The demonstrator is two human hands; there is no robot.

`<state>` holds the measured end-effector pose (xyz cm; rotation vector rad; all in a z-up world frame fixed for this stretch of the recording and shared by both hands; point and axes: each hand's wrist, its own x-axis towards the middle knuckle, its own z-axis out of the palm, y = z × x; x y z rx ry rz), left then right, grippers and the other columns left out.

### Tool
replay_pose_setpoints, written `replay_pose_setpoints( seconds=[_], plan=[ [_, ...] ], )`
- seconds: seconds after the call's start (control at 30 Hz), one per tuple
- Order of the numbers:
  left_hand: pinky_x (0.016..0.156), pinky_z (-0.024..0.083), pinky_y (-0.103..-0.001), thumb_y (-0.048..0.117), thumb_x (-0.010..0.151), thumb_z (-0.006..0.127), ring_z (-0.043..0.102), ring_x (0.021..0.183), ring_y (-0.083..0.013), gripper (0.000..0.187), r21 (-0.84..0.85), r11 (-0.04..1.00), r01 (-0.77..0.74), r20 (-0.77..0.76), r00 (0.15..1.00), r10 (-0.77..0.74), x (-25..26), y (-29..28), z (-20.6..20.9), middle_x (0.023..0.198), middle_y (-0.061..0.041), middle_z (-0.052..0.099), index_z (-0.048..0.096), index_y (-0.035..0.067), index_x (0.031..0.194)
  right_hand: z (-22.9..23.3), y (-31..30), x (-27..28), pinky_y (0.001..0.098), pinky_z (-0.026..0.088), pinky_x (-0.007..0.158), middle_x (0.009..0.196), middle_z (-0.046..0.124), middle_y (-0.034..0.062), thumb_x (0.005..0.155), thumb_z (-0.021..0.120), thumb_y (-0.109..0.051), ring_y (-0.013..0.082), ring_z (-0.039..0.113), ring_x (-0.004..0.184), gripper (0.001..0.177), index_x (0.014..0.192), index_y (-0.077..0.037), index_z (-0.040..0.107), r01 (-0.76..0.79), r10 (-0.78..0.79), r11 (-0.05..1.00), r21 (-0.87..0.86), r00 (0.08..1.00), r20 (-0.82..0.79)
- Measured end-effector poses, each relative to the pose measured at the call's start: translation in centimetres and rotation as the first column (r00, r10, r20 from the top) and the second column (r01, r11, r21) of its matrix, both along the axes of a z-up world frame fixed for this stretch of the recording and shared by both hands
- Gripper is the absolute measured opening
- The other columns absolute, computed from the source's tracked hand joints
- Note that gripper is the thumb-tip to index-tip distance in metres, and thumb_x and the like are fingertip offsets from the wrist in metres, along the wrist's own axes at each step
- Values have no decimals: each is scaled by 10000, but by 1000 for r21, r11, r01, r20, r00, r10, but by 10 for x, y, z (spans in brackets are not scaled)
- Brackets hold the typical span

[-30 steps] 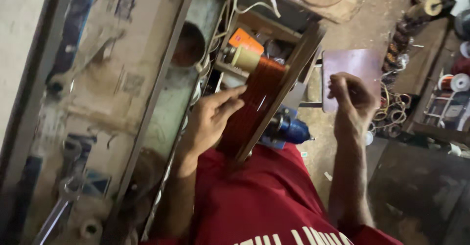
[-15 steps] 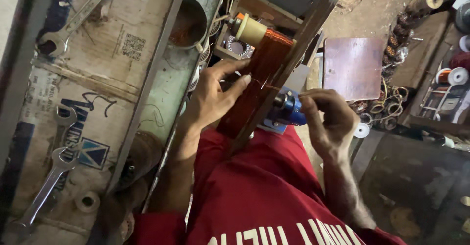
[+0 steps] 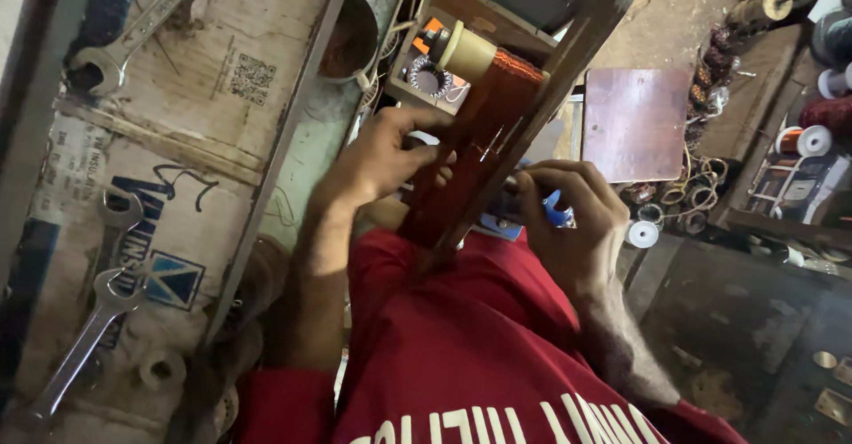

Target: The person operates a manual wire-winding machine, turning a crank to wind copper wire onto a cylindrical bobbin mounted between two wooden supports. The person repeatedly guides the wire with their fingers to ensure even layering as the bobbin rotates.

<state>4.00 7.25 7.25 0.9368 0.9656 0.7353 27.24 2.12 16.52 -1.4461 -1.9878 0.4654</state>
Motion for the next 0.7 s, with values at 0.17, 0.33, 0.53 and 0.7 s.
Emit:
replay_pose_setpoints(
  seconds=[0.17,0.33,0.53,0.7],
  plan=[
    [676,641,-278,20,952,666,755,781,-137,307,36,998,-54,66,996,52,1,-6,-4,983,-101,771,671,-30,1255,2,-1,-11,331,572,796,1048,733,75,937,817,-17,208,699,893,114,1012,-37,733,-37,26,994,100,994,109],
    [705,640,-273,16,981,668,767,790,-146,197,208,972,-108,16,994,107,1,-18,1,951,-110,782,718,-55,1157,5,1,-24,387,500,992,1190,682,41,909,868,-53,276,581,1137,146,1011,-70,766,-83,43,980,181,975,217],
    [619,590,-260,57,1015,651,747,712,-118,95,212,926,-314,-75,939,335,10,-28,18,843,-89,756,660,2,1092,0,23,-33,419,418,1109,1373,595,68,900,880,-93,337,457,1303,165,1032,-81,782,-149,103,974,172,963,250],
    [657,568,-266,70,1041,657,714,735,-107,97,445,890,-103,-48,989,139,7,-17,22,936,-55,719,659,28,1129,4,41,-27,428,419,1144,1392,596,97,884,835,-47,354,464,1341,161,1029,-62,766,-194,175,978,78,963,203]
  ],
)
